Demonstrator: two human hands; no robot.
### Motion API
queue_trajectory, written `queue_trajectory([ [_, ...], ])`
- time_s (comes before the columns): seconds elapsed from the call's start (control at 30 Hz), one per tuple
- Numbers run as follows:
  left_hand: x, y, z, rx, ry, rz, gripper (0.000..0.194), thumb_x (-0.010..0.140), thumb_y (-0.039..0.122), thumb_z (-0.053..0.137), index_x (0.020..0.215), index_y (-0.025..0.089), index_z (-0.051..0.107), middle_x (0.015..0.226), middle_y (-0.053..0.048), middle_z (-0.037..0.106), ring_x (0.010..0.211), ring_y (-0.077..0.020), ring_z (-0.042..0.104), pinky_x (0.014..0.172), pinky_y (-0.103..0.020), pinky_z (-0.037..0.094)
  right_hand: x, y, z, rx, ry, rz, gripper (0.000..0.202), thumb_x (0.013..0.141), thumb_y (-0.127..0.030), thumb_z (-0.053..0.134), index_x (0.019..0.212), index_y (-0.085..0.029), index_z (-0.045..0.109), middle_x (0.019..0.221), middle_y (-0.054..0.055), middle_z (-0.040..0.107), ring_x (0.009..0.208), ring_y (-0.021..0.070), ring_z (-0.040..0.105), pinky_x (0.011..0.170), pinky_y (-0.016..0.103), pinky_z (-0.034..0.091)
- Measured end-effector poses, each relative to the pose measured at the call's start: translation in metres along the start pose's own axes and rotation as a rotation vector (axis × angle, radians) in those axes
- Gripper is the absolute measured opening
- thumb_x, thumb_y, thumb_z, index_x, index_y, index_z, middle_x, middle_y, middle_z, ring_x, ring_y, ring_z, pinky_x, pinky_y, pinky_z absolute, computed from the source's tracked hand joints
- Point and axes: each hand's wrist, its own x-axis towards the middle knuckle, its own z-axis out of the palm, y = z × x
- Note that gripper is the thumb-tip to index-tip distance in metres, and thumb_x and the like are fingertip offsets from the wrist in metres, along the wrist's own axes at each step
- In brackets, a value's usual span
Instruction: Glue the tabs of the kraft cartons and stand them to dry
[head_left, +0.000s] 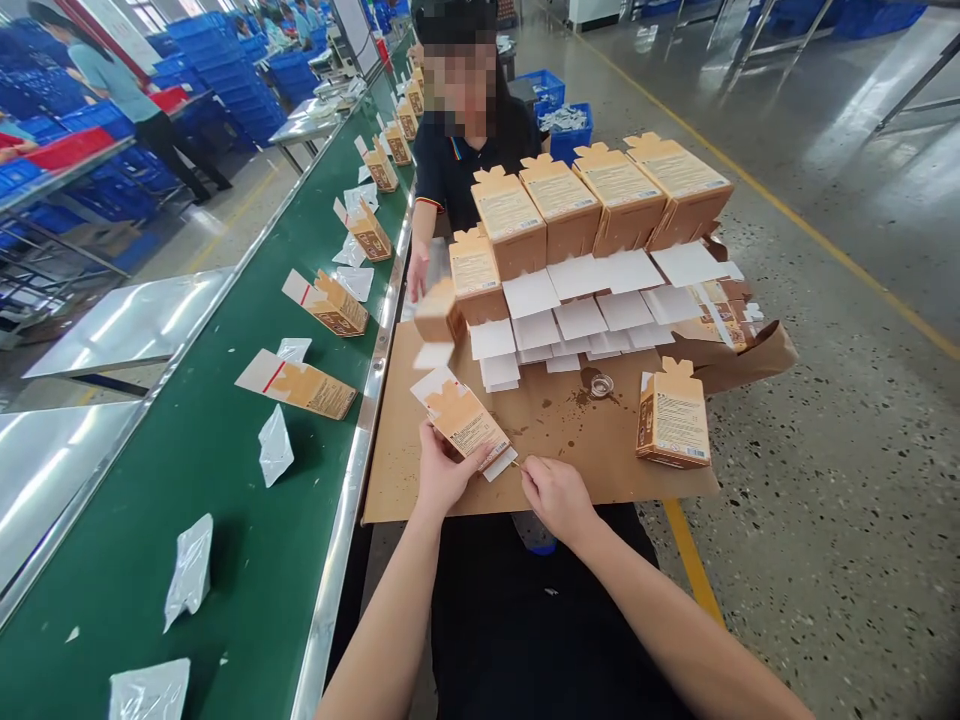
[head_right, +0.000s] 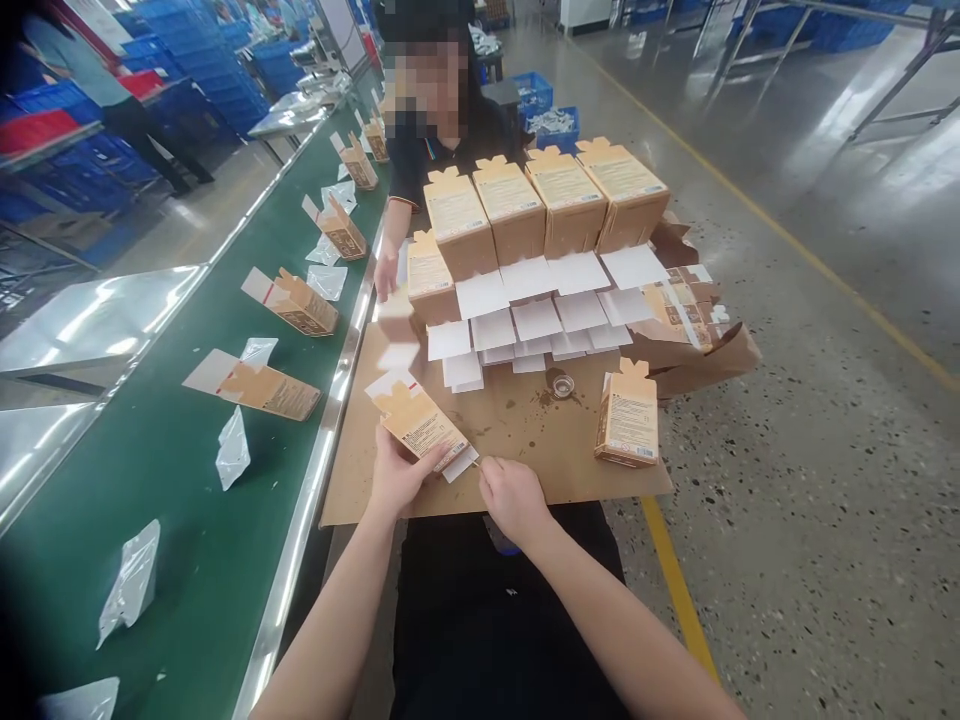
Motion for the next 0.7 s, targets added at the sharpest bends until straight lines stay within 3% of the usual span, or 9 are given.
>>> queue_trajectory([
  [0.13, -0.018, -0.001, 0.002, 0.103, 0.033, 0.030, 0.090, 0.067, 0.055, 0.108, 0.133, 0.030, 0.052, 0.133, -0.011, 0.077, 0.123, -0.0342, 0.082, 0.103, -0.049, 0.070, -0.016, 0.000, -0.021, 0.048, 0.084, 0.054, 0.029, 0.113, -0.016, 0.055, 0.088, -0.026, 0.068, 0.073, -0.002, 0.068, 0.066, 0.0154, 0.063, 0.067, 0.026, 0.046],
  [0.33, -0.036, -0.013, 0.002, 0.196, 0.020, 0.009, 0.082, 0.067, 0.051, 0.109, 0.129, 0.031, 0.060, 0.120, -0.011, 0.083, 0.113, -0.0383, 0.085, 0.094, -0.049, 0.070, -0.061, -0.003, -0.059, 0.191, 0.256, 0.222, 0.033, 0.117, -0.036, 0.060, 0.089, -0.026, 0.074, 0.065, -0.004, 0.064, 0.053, 0.0146, 0.054, 0.055, 0.027, 0.048],
  [0.53, -0.027, -0.005, 0.007, 0.165, -0.017, 0.010, 0.077, 0.068, 0.046, 0.110, 0.131, 0.031, 0.069, 0.125, -0.013, 0.085, 0.119, -0.0416, 0.085, 0.104, -0.056, 0.070, -0.059, -0.013, -0.058, 0.315, 0.247, 0.317, 0.052, 0.117, -0.062, 0.061, 0.081, -0.027, 0.073, 0.061, -0.002, 0.062, 0.052, 0.0159, 0.052, 0.052, 0.029, 0.049],
  [0.63, -0.019, 0.001, -0.018, 0.202, 0.096, 0.006, 0.081, 0.067, 0.048, 0.110, 0.134, 0.031, 0.067, 0.126, -0.013, 0.086, 0.123, -0.0428, 0.084, 0.110, -0.059, 0.069, -0.055, -0.017, -0.056, 0.362, 0.270, 0.290, 0.052, 0.116, -0.060, 0.062, 0.079, -0.026, 0.074, 0.059, -0.002, 0.060, 0.050, 0.0153, 0.052, 0.051, 0.028, 0.048],
  [0.7, -0.014, 0.003, -0.056, 0.177, 0.217, -0.018, 0.085, 0.068, 0.052, 0.109, 0.136, 0.030, 0.063, 0.134, -0.015, 0.084, 0.134, -0.0455, 0.080, 0.122, -0.068, 0.062, -0.057, -0.016, -0.060, 0.365, 0.291, 0.278, 0.050, 0.115, -0.057, 0.064, 0.078, -0.026, 0.075, 0.060, -0.002, 0.060, 0.050, 0.0152, 0.053, 0.051, 0.027, 0.048],
])
